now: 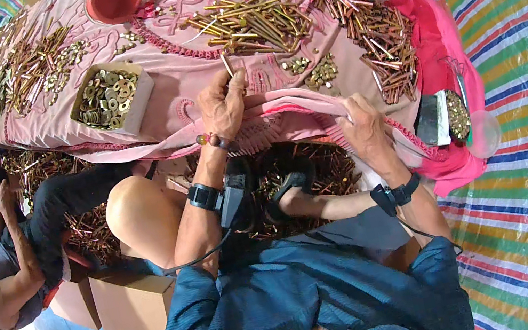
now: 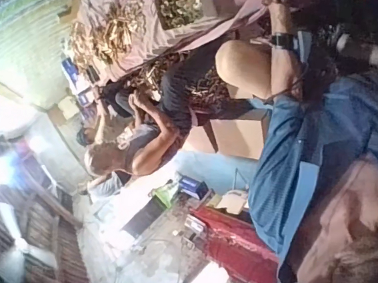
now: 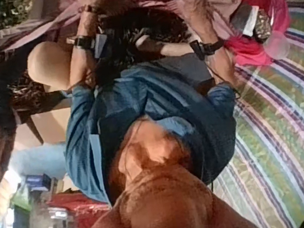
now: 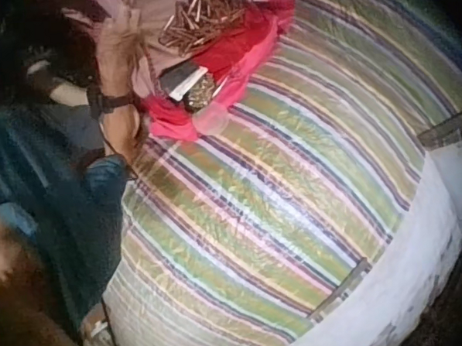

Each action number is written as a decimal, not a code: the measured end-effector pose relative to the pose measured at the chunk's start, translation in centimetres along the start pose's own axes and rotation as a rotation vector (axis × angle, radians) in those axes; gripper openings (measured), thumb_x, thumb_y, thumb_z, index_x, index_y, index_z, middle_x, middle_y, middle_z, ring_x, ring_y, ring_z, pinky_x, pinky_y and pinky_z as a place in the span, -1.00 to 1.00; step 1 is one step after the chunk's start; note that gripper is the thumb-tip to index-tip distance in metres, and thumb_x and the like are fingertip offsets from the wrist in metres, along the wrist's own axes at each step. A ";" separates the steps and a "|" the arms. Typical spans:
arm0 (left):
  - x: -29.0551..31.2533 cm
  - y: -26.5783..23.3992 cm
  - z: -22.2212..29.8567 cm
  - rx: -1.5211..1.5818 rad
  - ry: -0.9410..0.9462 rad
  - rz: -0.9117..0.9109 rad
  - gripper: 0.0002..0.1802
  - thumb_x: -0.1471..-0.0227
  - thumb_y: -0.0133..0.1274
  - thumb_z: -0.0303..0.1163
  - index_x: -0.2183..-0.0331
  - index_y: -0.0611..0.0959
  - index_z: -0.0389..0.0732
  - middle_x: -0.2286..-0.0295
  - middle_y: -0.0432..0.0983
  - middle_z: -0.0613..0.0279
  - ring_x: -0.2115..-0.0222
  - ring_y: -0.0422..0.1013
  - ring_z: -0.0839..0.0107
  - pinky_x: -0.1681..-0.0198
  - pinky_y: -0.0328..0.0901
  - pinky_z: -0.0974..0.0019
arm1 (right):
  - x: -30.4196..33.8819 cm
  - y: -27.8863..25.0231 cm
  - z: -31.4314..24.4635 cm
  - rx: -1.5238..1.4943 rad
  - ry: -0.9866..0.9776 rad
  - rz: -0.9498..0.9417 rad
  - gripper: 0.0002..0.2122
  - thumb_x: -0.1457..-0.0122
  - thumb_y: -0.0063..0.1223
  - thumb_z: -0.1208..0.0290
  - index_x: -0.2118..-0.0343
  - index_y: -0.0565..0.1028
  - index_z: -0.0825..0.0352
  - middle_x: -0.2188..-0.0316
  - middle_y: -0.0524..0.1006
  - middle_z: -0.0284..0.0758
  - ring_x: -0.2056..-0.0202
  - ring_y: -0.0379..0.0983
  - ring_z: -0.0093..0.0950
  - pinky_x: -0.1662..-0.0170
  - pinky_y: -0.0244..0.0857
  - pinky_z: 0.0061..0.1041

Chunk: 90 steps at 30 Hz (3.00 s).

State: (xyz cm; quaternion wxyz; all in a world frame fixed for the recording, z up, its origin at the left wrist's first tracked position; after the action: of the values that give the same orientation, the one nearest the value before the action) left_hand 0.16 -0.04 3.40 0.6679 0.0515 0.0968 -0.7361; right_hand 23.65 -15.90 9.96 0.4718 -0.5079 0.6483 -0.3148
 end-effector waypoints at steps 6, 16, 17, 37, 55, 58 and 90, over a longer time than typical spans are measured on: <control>-0.4 0.2 0.8 0.074 -0.014 -0.091 -0.73 -0.22 0.12 -0.25 0.26 0.68 -0.28 0.50 0.57 0.38 0.53 0.36 0.67 0.48 0.26 0.52 | 3.8 0.0 -1.4 -0.073 -0.211 -0.120 -0.77 0.03 0.08 0.62 0.25 0.48 0.35 0.35 0.42 -0.15 0.23 0.43 -0.11 0.19 0.37 -0.17; 1.2 3.0 0.4 0.138 -0.114 -0.188 -0.73 -0.21 0.13 -0.27 0.33 0.68 -0.32 0.54 0.55 0.38 0.51 0.40 0.66 0.43 0.31 0.49 | 11.7 9.4 -0.5 0.039 -0.156 -0.873 -0.72 -0.02 0.18 0.34 0.25 0.51 0.41 0.28 0.52 -0.06 0.17 0.45 -0.10 0.14 0.34 -0.13; 1.3 3.3 0.5 0.140 -0.115 -0.194 -0.73 -0.21 0.13 -0.27 0.33 0.68 -0.32 0.54 0.55 0.38 0.51 0.40 0.66 0.43 0.31 0.49 | 10.9 8.3 -1.3 -0.183 -0.104 -1.048 -0.73 -0.04 0.18 0.31 0.30 0.52 0.42 0.28 0.53 -0.03 0.15 0.46 -0.10 0.13 0.35 -0.15; 1.4 5.9 -1.6 -0.153 -0.006 -0.337 -0.80 -0.22 0.09 -0.33 0.31 0.65 -0.28 0.62 0.54 0.28 0.63 0.42 0.59 0.56 0.30 0.45 | -3.3 1.1 4.4 -0.256 0.547 -0.055 -0.77 -0.10 0.26 0.30 0.31 0.59 0.38 0.37 0.62 -0.12 0.35 0.56 -0.31 0.25 0.41 -0.38; 3.4 7.2 -0.2 -0.130 0.206 -0.341 -0.92 -0.09 0.11 -0.49 0.33 0.60 -0.26 0.54 0.46 -0.03 0.52 0.46 -0.02 0.47 0.30 0.15 | -5.7 4.1 0.9 -1.282 0.659 -0.107 -0.75 -0.23 0.21 0.24 0.31 0.55 0.37 0.47 0.59 -0.38 0.54 0.51 -0.66 0.54 0.36 -0.72; 3.4 7.3 -0.4 -0.119 0.244 -0.331 -0.93 -0.06 0.11 -0.52 0.34 0.59 -0.27 0.54 0.45 -0.03 0.52 0.44 -0.03 0.47 0.30 0.13 | -6.5 5.5 0.0 -1.292 0.650 -0.176 -0.80 -0.25 0.19 0.27 0.29 0.56 0.33 0.47 0.60 -0.38 0.56 0.51 -0.68 0.57 0.33 -0.73; 3.6 7.1 0.0 -0.209 0.226 -0.293 -0.81 -0.15 0.11 -0.37 0.19 0.69 -0.17 0.49 0.52 0.09 0.49 0.49 0.19 0.42 0.34 0.24 | -4.6 -1.3 7.9 -0.587 0.353 -0.130 -0.76 -0.21 0.17 0.30 0.23 0.59 0.40 0.50 0.51 -0.49 0.50 0.33 -0.76 0.42 0.22 -0.69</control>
State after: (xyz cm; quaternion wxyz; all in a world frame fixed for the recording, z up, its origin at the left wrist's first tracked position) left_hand 6.80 -4.14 2.13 0.5404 0.0495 0.2535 -0.8008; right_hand 31.67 -11.29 9.63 0.1651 -0.5999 0.7490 -0.2275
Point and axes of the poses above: each hand's wrist, its own x-axis away from the middle knuckle, its own y-axis out of the palm, z = x × y, the point moved 2 cm from there along -x, towards the middle knuckle
